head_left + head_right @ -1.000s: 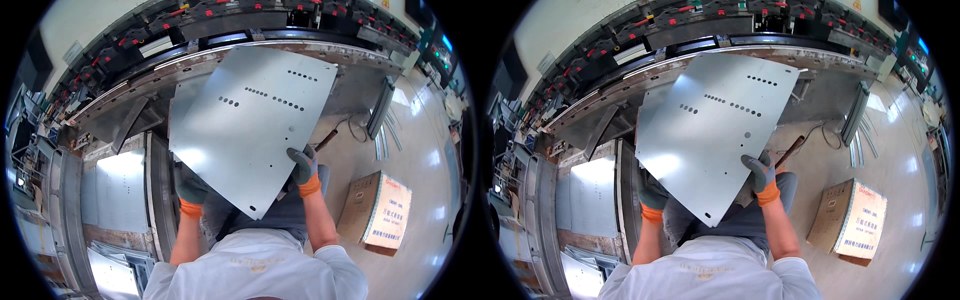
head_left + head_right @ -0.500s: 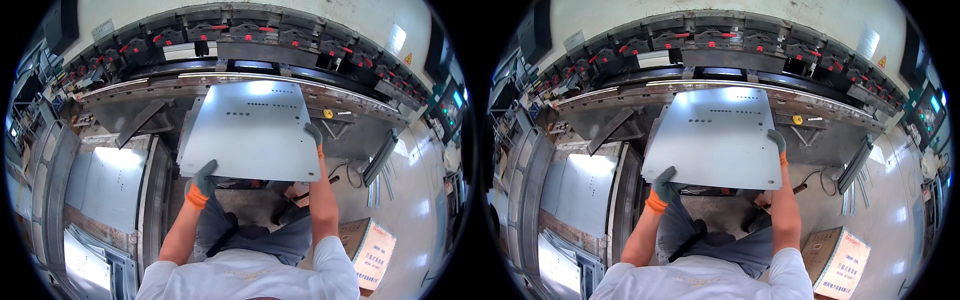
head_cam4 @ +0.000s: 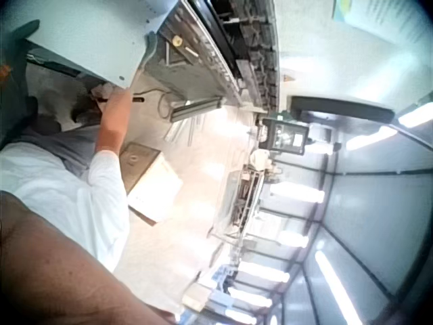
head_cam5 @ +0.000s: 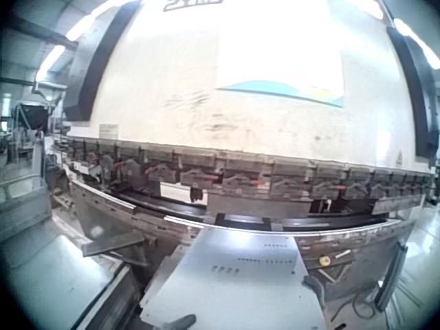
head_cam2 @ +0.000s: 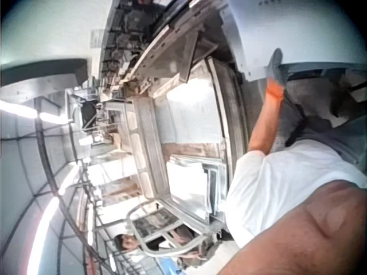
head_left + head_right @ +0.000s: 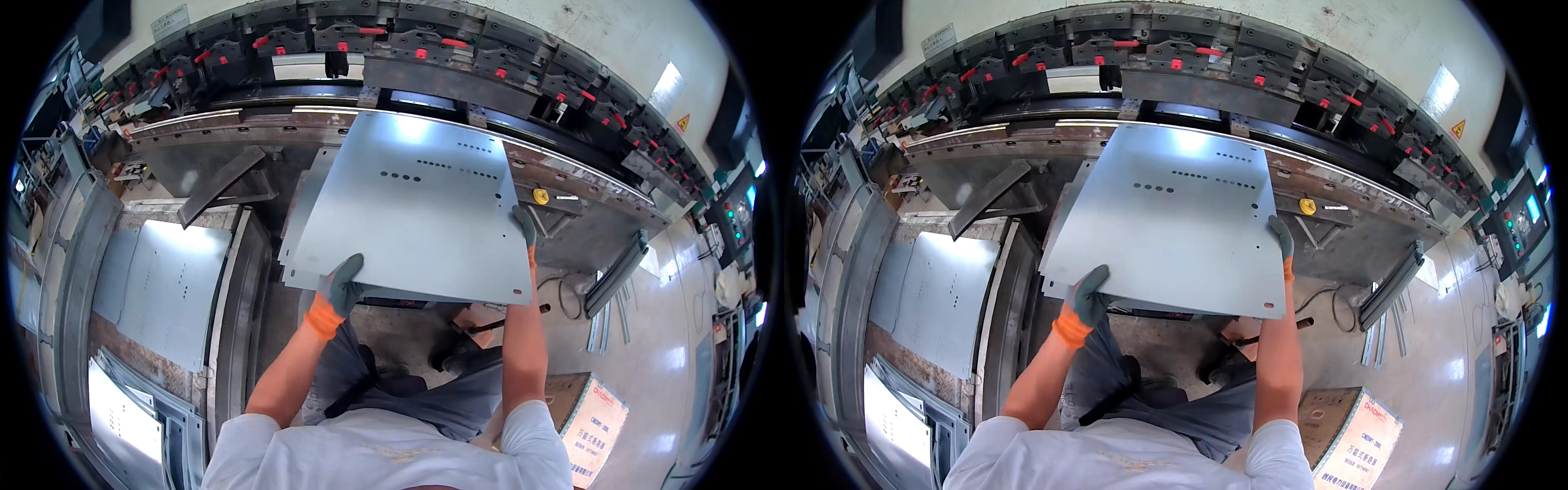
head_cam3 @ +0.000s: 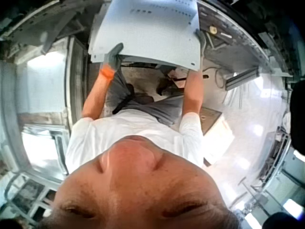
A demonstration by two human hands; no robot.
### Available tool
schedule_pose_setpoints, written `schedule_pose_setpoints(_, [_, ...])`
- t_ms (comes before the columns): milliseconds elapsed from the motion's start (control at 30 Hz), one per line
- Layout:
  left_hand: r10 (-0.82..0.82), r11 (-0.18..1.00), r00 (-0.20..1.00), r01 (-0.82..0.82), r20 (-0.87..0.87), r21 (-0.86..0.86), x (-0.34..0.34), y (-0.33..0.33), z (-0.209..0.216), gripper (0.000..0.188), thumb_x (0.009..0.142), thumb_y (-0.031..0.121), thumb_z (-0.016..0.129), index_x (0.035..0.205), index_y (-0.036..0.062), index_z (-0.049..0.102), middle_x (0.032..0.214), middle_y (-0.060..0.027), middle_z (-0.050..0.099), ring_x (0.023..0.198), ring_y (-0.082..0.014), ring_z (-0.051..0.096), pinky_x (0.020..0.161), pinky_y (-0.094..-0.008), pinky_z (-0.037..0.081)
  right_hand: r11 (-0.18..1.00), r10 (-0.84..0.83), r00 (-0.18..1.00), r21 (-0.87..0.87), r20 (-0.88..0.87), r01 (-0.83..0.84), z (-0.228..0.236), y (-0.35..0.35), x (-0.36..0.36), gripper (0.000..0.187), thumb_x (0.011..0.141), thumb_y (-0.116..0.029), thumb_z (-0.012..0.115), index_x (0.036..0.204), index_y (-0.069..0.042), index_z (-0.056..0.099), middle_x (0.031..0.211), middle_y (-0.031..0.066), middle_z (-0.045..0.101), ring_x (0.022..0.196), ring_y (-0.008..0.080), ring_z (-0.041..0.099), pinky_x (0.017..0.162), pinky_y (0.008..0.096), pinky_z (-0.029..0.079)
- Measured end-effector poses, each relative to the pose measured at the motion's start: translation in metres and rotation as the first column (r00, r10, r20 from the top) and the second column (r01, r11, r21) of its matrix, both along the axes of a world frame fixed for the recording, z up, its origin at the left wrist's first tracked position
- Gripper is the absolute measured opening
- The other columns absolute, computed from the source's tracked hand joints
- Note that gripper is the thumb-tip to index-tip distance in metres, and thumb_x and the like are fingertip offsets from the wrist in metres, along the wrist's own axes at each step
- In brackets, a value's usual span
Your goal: The person sits on the floor and repeatedly places perforated metal sheets into a press brake machine to bend them. After each bend, the person removes the sheet and stacks it on a nearby rack.
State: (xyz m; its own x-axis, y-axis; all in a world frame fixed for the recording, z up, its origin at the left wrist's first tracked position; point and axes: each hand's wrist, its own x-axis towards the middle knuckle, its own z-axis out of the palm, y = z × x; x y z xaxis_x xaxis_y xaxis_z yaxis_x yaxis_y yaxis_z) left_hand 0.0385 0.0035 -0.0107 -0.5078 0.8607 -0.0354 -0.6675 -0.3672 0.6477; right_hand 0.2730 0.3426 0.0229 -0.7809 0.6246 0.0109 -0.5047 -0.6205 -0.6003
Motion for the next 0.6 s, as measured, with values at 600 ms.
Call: schedule_pose_setpoints(600, [0.110, 0.989, 0.994, -0.107, 0.022, -0.105, 0.022, 0.048, -0.010, 0.035, 0.100, 0.021, 0.057, 0.128, 0.0017, 0.059, 0.122, -0.0119, 0.066, 0.111, -0.0279, 0.067, 0.089, -0.0503, 0.061, 0.978, -0.207, 0.955, 0.076, 0.212, 0.195, -0.151, -0.146, 0.145, 0.048, 0.107, -0.032, 0.046, 0.144, -0.002, 0.048, 0.135, 0.0185, 0.061, 0.115, 0.0360, 0.064, 0.095, 0.0448, 0.054])
